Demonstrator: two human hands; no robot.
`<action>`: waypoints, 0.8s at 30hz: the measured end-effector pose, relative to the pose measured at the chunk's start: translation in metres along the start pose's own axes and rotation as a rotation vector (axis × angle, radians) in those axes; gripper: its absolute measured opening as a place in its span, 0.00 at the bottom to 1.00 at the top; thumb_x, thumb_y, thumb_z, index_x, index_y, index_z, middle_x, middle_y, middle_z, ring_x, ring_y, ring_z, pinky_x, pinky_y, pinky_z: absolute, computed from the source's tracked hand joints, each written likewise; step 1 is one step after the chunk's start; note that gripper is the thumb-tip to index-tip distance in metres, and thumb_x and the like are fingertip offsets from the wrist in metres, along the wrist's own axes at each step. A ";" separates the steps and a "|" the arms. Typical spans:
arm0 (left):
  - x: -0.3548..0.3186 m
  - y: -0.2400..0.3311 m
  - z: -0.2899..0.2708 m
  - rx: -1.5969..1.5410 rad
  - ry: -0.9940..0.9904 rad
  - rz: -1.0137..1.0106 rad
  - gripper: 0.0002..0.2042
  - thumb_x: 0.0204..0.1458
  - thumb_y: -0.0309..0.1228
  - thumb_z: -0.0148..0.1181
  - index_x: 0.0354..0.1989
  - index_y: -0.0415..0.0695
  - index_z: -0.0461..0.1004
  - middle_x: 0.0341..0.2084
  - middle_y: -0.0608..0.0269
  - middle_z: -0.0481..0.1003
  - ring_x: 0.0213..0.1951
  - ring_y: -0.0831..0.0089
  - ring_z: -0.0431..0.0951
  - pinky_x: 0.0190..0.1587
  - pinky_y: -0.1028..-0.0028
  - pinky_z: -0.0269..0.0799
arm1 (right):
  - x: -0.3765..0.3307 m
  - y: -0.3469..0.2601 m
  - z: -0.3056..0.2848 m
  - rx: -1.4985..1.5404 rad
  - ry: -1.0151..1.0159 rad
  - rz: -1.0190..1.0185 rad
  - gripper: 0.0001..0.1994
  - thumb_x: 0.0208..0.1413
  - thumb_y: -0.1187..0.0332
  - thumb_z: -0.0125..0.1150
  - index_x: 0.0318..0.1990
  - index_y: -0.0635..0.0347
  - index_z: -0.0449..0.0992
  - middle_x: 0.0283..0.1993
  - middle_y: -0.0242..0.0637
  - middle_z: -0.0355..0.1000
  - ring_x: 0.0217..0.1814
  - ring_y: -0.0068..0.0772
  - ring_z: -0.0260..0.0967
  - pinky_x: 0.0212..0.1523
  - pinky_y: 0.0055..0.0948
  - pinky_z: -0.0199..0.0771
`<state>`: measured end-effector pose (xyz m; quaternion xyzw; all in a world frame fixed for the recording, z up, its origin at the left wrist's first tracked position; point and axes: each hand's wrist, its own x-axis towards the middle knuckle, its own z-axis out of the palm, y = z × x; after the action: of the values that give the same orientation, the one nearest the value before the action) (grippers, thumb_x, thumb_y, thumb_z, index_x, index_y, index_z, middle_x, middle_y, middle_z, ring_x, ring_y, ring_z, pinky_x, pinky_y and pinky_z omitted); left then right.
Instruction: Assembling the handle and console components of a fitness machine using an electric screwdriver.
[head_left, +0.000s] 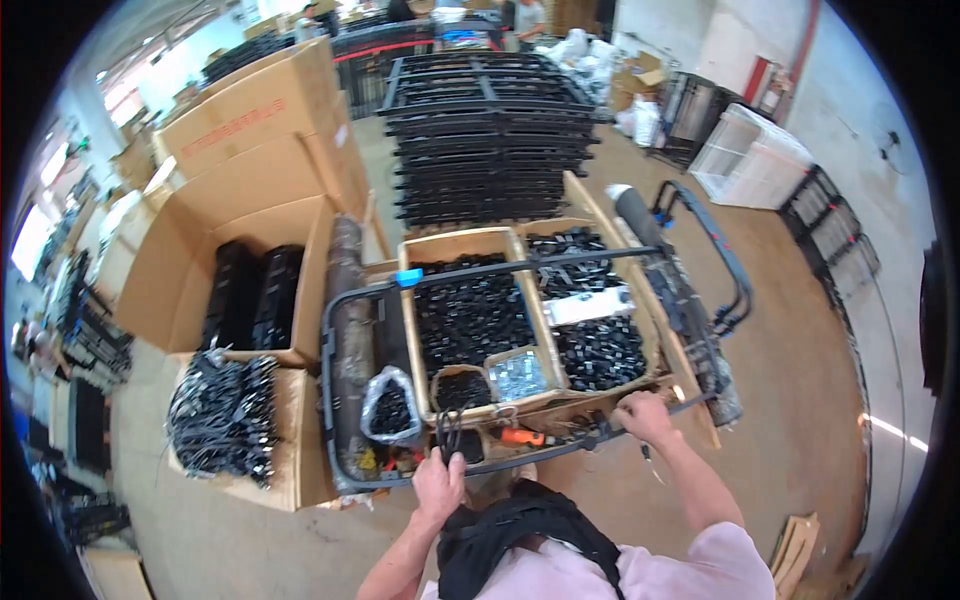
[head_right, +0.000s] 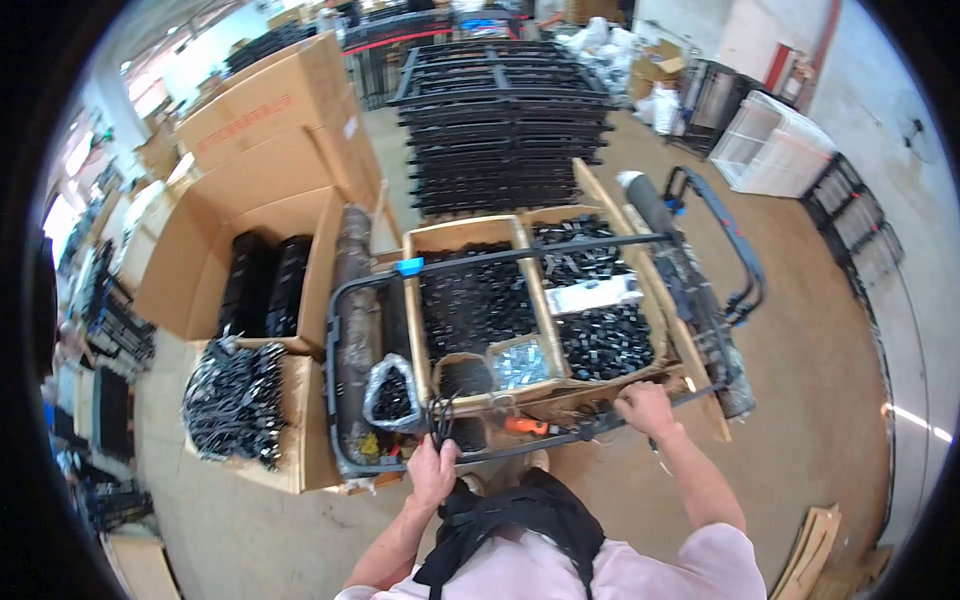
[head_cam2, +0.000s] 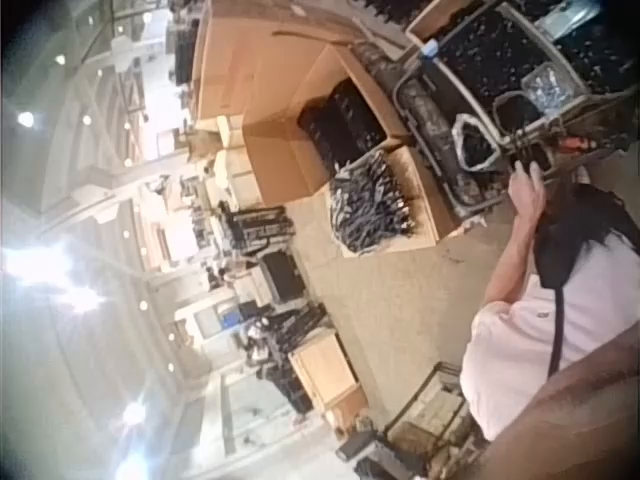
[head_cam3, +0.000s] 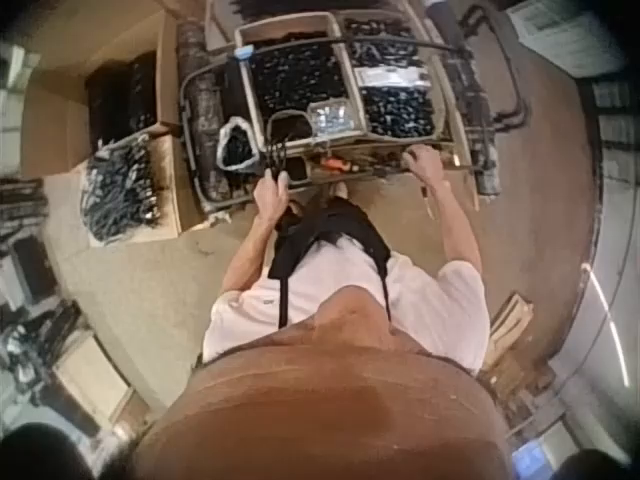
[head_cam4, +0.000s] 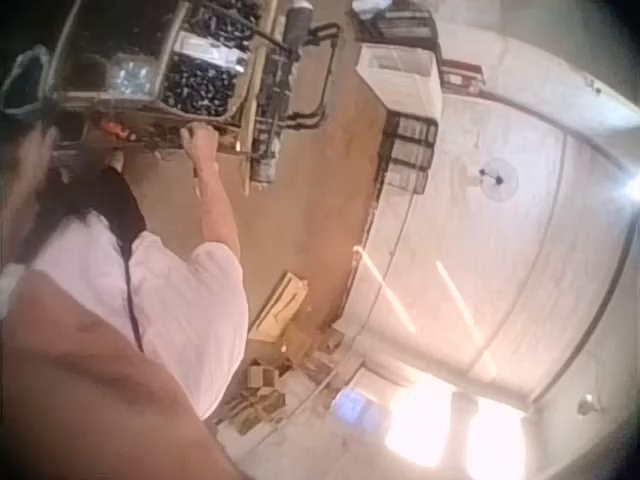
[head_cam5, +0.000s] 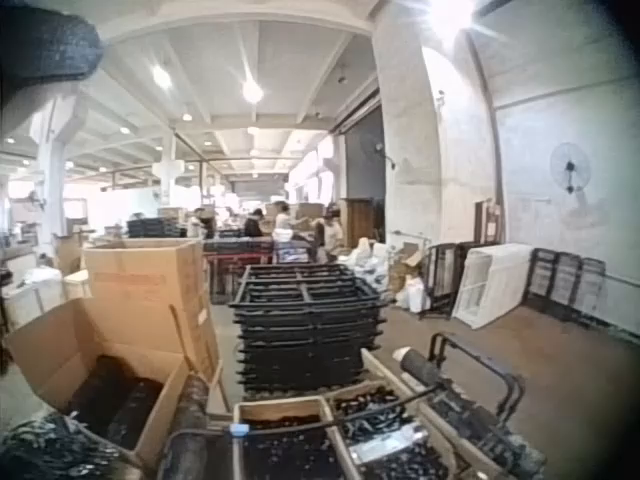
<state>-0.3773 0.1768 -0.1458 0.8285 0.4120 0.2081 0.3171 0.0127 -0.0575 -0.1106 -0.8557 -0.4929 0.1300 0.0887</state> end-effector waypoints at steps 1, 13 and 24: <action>0.004 0.011 -0.004 -0.230 -0.024 -0.055 0.15 0.67 0.40 0.55 0.37 0.39 0.72 0.24 0.49 0.77 0.29 0.50 0.80 0.36 0.54 0.76 | 0.003 -0.014 -0.010 0.078 0.096 0.040 0.19 0.61 0.52 0.60 0.34 0.61 0.85 0.37 0.50 0.82 0.41 0.55 0.80 0.49 0.50 0.76; 0.033 0.066 -0.028 -0.900 -0.527 -0.248 0.16 0.75 0.42 0.46 0.54 0.41 0.71 0.30 0.72 0.70 0.28 0.82 0.64 0.31 0.80 0.63 | 0.111 -0.229 -0.024 1.570 -0.102 0.118 0.25 0.76 0.49 0.46 0.60 0.62 0.78 0.49 0.34 0.81 0.47 0.26 0.75 0.49 0.30 0.73; 0.048 0.071 -0.042 -1.335 -0.933 -0.554 0.17 0.74 0.47 0.46 0.42 0.45 0.69 0.32 0.62 0.76 0.30 0.72 0.77 0.34 0.73 0.75 | 0.183 -0.227 -0.042 2.039 0.276 0.465 0.17 0.76 0.53 0.47 0.44 0.56 0.72 0.22 0.19 0.55 0.16 0.15 0.45 0.16 0.22 0.44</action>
<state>-0.3360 0.1978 -0.0626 0.3391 0.2181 -0.0400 0.9143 -0.0724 0.2130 -0.0315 -0.4569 0.0405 0.3980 0.7945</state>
